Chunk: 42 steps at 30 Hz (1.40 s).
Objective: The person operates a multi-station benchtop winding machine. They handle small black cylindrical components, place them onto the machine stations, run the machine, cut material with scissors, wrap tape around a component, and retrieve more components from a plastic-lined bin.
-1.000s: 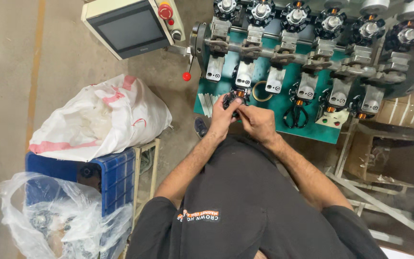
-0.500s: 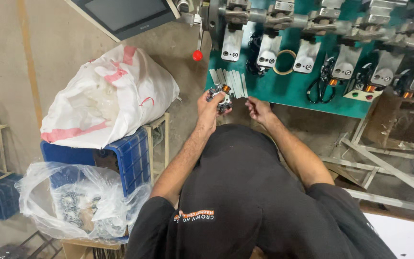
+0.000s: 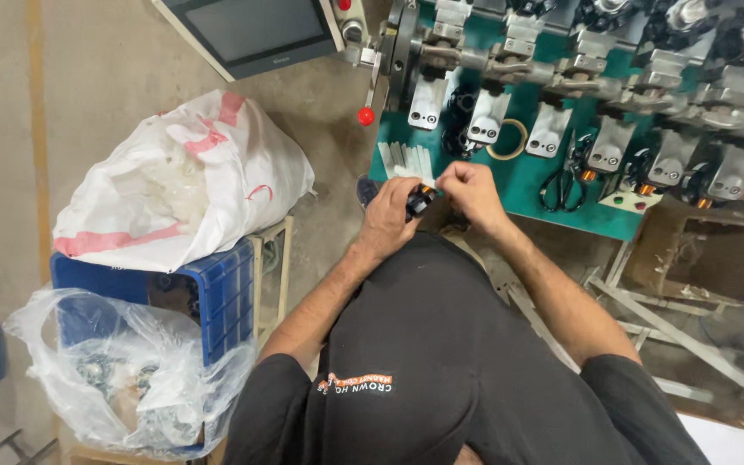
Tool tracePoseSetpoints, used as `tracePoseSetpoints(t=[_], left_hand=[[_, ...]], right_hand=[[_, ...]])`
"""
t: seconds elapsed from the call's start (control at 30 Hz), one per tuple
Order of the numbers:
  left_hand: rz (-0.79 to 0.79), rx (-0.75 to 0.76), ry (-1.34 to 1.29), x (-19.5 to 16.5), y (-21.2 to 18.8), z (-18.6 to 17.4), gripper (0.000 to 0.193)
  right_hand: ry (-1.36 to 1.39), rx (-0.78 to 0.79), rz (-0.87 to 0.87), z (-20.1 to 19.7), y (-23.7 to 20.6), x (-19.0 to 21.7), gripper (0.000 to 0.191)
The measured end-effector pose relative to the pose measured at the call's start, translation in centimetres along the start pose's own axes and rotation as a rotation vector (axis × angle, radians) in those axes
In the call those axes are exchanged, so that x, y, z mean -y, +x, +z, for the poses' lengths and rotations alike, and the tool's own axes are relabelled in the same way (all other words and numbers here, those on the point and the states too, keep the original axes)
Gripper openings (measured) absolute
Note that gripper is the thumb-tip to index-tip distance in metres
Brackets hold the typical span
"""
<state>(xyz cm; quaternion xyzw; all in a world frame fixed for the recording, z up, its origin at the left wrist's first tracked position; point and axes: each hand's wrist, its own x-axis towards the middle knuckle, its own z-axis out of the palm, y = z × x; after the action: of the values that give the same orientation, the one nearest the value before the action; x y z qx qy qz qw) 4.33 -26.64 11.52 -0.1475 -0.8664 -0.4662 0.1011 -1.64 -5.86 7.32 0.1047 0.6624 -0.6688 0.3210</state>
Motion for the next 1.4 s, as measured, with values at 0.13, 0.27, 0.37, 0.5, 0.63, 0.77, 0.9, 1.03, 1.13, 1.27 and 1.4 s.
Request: tracePoseSetpoints(t=[0.13, 0.27, 0.37, 0.5, 0.63, 0.77, 0.9, 1.03, 1.13, 1.27, 1.4], left_hand=[[-0.070, -0.077, -0.082, -1.5, 1.7, 0.2, 0.050], [-0.274, -0.085, -0.548, -1.8, 2.4, 1.7, 0.035], [-0.543, 0.047, -1.405, -1.9, 2.6, 3.4, 0.034], [-0.760, 0.125, -2.054, -3.5, 2.9, 5.6, 0.043], [-0.461, 0.059, -1.463, -4.8, 4.3, 4.6, 0.037], [-0.050, 0.044, -0.496, -6.3, 5.5, 1.4, 0.046], [0.152, 0.063, -0.300, -7.5, 6.9, -0.4, 0.069], [-0.196, 0.344, -0.712, -5.9, 6.7, -0.5, 0.076], [-0.513, 0.589, -1.000, -2.7, 5.7, 0.5, 0.074], [-0.598, 0.548, -1.063, -0.1, 3.8, 2.9, 0.053], [-0.385, 0.421, -0.686, -0.5, 3.3, 2.7, 0.032]], right_hand=[[-0.224, 0.009, -0.296, -1.4, -4.0, 3.3, 0.024], [-0.062, 0.077, -0.205, -3.8, -6.0, 4.7, 0.020], [-0.237, 0.028, -0.520, -4.7, -6.6, 5.3, 0.019], [-0.506, -0.207, -0.980, -4.0, -6.4, 6.4, 0.018], [-0.154, -0.205, -0.666, -3.5, -6.8, 7.9, 0.009], [-0.302, 0.043, -0.937, -4.9, -9.1, 10.1, 0.030], [-0.417, 0.170, -0.973, -5.6, -9.9, 12.9, 0.034], [-0.626, 0.118, -0.860, -5.1, -10.3, 12.0, 0.033], [-0.640, 0.069, -0.735, -3.9, -10.2, 8.0, 0.030], [-0.238, -0.035, -0.369, -2.7, -8.7, 2.2, 0.027], [-0.135, -0.093, -0.302, -3.0, -8.1, 0.2, 0.023]])
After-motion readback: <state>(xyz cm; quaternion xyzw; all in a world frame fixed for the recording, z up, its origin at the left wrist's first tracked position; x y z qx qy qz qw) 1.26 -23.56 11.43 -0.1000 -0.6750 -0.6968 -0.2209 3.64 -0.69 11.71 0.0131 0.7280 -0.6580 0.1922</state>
